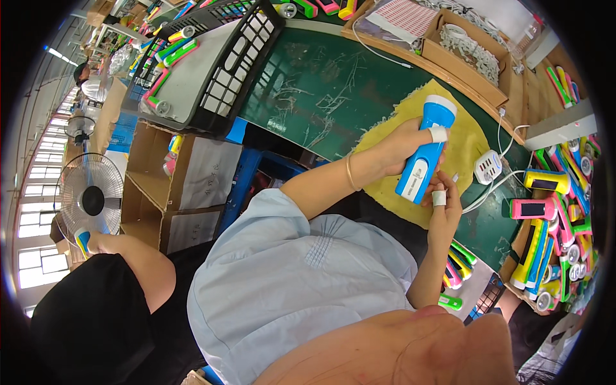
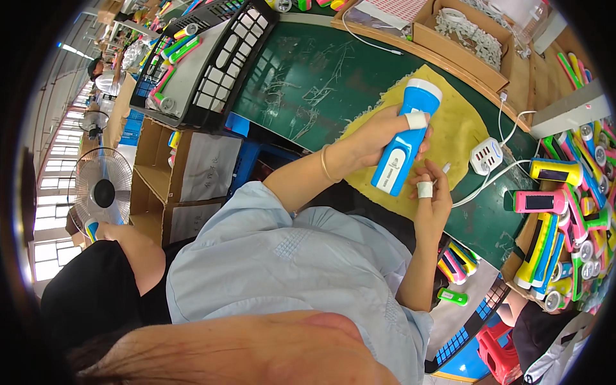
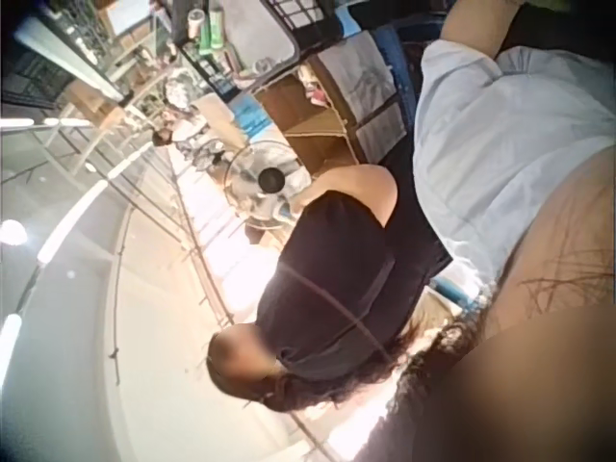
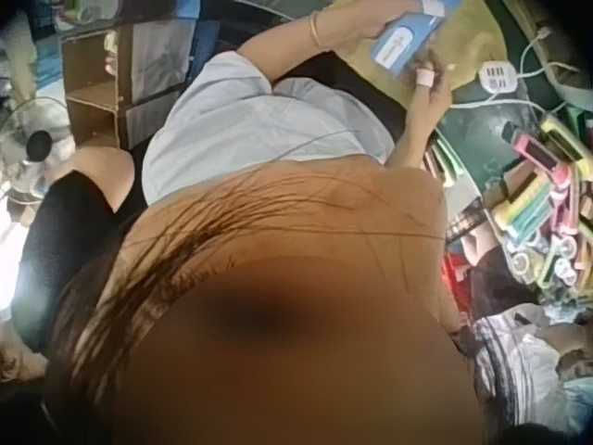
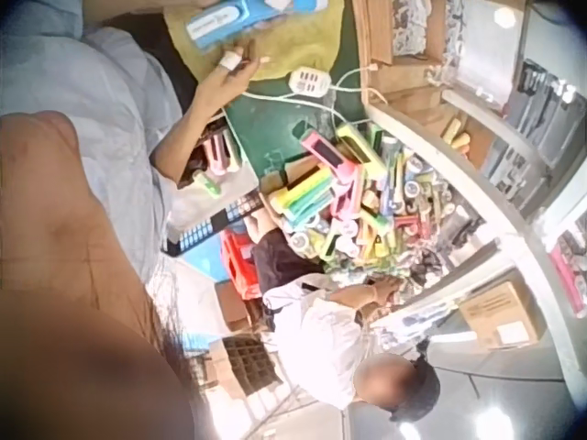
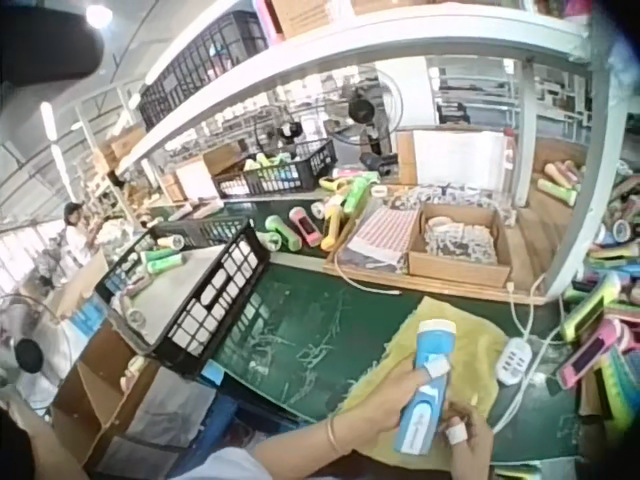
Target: Testing multiple hand-held flashlights for functionality by turning them on and off.
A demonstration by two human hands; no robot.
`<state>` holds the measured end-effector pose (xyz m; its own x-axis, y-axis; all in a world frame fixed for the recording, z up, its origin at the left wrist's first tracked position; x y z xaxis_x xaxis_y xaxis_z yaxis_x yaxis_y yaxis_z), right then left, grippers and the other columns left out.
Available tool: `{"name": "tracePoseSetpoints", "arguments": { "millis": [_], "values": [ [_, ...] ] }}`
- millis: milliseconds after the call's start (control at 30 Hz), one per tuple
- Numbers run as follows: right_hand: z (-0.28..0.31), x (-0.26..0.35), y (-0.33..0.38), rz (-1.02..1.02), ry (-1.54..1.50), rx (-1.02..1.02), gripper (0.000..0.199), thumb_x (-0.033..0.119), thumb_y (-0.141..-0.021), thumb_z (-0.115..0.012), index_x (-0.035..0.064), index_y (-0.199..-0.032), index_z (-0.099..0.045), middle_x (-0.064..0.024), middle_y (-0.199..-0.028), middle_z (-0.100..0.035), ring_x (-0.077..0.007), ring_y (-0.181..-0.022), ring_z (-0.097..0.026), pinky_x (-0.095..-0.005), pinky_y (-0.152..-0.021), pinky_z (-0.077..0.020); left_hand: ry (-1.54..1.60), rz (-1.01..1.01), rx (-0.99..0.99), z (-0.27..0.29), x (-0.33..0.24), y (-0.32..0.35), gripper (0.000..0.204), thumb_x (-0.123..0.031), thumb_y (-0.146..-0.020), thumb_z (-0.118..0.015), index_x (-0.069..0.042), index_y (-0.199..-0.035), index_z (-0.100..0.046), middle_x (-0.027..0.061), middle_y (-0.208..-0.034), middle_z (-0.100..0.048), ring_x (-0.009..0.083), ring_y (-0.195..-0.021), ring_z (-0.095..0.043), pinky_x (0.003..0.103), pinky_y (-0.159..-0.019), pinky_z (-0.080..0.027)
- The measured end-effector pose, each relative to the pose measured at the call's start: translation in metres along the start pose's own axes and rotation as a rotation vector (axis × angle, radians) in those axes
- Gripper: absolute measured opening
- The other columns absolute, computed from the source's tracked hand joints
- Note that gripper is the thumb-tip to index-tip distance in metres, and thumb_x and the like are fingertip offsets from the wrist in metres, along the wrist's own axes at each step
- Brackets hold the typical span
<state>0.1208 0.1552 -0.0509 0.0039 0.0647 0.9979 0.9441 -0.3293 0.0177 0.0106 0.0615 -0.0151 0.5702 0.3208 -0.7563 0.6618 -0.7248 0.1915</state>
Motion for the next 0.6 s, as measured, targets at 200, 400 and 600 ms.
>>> {"name": "tracePoseSetpoints", "arguments": {
  "millis": [200, 400, 600],
  "values": [
    [-0.007, -0.004, 0.003, 0.034, 0.109, -0.034, 0.024, 0.008, -0.088, -0.047, -0.0015, -0.111, -0.05, -0.0027, -0.082, -0.053, -0.0056, -0.068, -0.046, -0.0177, -0.058, -0.0356, 0.163, 0.112, 0.004, -0.014, -0.004, -0.013, 0.026, -0.026, -0.084, -0.055, -0.005, -0.094, -0.045, 0.0077, -0.08, -0.055, 0.0173, -0.061, -0.056, 0.032, -0.052, -0.05],
    [-0.001, 0.011, 0.002, 0.02, 0.018, -0.096, 0.032, 0.011, -0.091, -0.037, 0.0042, -0.122, -0.043, 0.0031, -0.061, -0.04, -0.0031, -0.052, -0.034, -0.0166, -0.046, -0.0261, -0.156, 0.02, -0.121, 0.002, -0.006, -0.029, 0.031, -0.013, -0.076, -0.055, 0.0, -0.1, -0.041, 0.0107, -0.079, -0.051, 0.0192, -0.061, -0.055, 0.034, -0.048, -0.047],
    [0.03, 0.027, -0.008, -0.087, -0.291, -0.148, 0.033, 0.016, -0.09, -0.047, -0.0045, -0.115, -0.044, -0.0013, -0.072, -0.042, -0.0062, -0.059, -0.033, -0.0169, -0.051, -0.0264, -0.84, -0.345, -0.183, 0.008, -0.037, -0.044, 0.077, -0.018, -0.071, -0.067, 0.01, -0.122, -0.016, 0.0161, -0.09, -0.051, 0.0216, -0.08, -0.054, 0.032, -0.066, -0.047]
  ]
}}
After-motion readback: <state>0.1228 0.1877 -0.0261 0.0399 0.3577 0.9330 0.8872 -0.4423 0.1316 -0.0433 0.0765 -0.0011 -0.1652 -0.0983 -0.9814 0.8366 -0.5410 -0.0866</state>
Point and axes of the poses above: each hand's wrist, its own y-axis away from the middle knuckle, its own z-axis out of the back of the hand, x = y × z, the point moved 5 cm from there along -y, towards the middle knuckle
